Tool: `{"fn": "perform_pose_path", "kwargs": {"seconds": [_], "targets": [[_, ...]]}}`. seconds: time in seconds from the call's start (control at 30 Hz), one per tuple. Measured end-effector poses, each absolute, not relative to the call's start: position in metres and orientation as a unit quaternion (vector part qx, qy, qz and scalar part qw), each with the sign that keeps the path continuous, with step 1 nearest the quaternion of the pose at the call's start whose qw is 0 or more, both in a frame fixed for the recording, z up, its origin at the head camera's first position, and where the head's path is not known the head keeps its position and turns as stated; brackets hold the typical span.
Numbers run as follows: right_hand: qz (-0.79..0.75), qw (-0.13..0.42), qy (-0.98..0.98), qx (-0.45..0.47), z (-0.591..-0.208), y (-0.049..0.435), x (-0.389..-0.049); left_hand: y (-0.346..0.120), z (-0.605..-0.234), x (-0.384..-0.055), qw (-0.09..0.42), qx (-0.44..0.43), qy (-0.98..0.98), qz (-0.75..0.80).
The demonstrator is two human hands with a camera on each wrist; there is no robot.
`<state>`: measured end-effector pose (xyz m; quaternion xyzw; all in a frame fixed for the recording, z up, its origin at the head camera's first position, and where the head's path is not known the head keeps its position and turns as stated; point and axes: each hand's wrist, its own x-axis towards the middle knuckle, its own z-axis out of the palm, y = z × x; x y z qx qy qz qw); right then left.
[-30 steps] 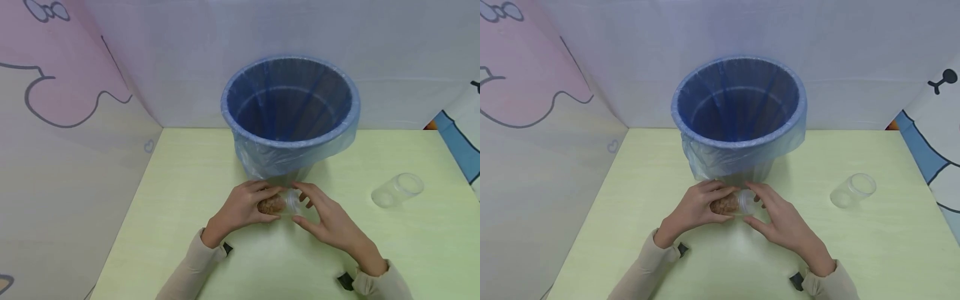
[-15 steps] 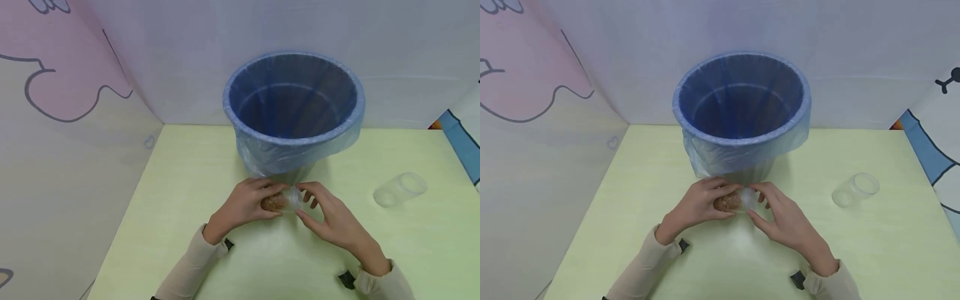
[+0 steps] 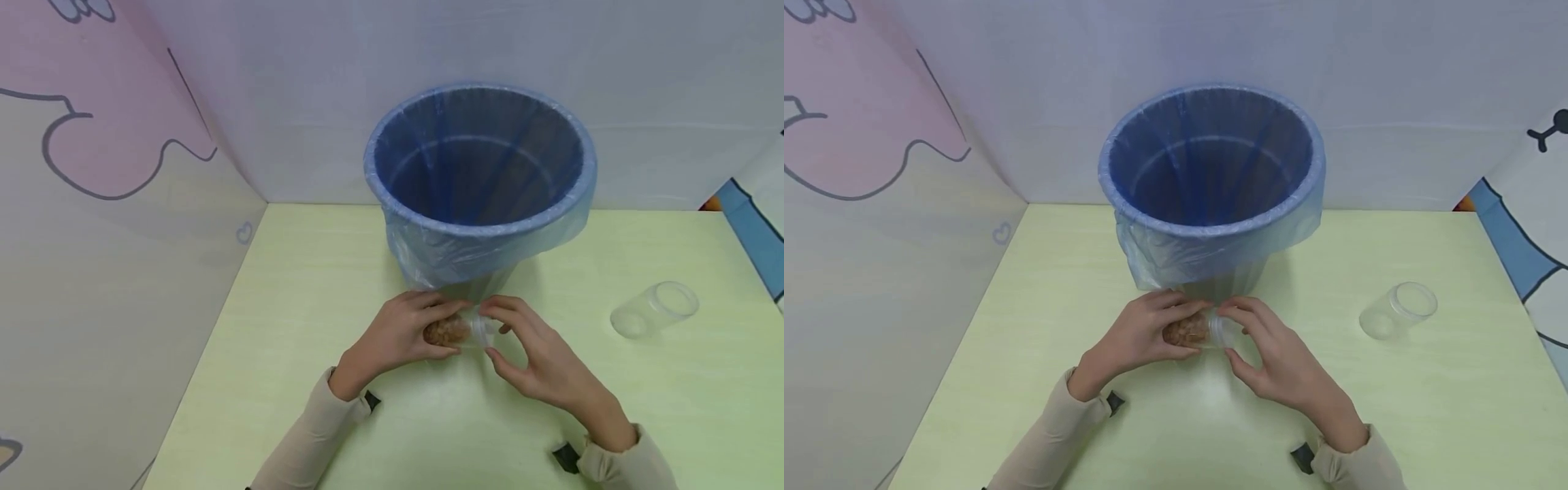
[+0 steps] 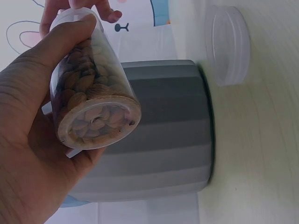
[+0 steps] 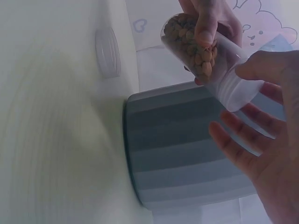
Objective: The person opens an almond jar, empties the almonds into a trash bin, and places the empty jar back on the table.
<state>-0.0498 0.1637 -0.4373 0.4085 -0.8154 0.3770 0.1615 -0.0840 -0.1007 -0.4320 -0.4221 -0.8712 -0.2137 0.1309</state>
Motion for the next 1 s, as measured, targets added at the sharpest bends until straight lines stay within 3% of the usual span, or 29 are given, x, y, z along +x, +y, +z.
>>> {"fn": "perform_pose_path", "kwargs": {"seconds": [0.17, 0.47, 1.0], "targets": [[0.358, 0.141, -0.830, 0.403, -0.437, 0.167, -0.049, -0.102, -0.431, -0.084, 0.132, -0.423, -0.872, -0.209], [0.295, 0.076, -0.901, 0.307, -0.435, 0.171, -0.045, -0.100, -0.430, -0.083, 0.131, -0.425, -0.872, -0.205], [0.307, 0.088, -0.885, 0.339, -0.433, 0.174, -0.043, -0.099, -0.428, -0.080, 0.125, -0.431, -0.870, -0.204]]}}
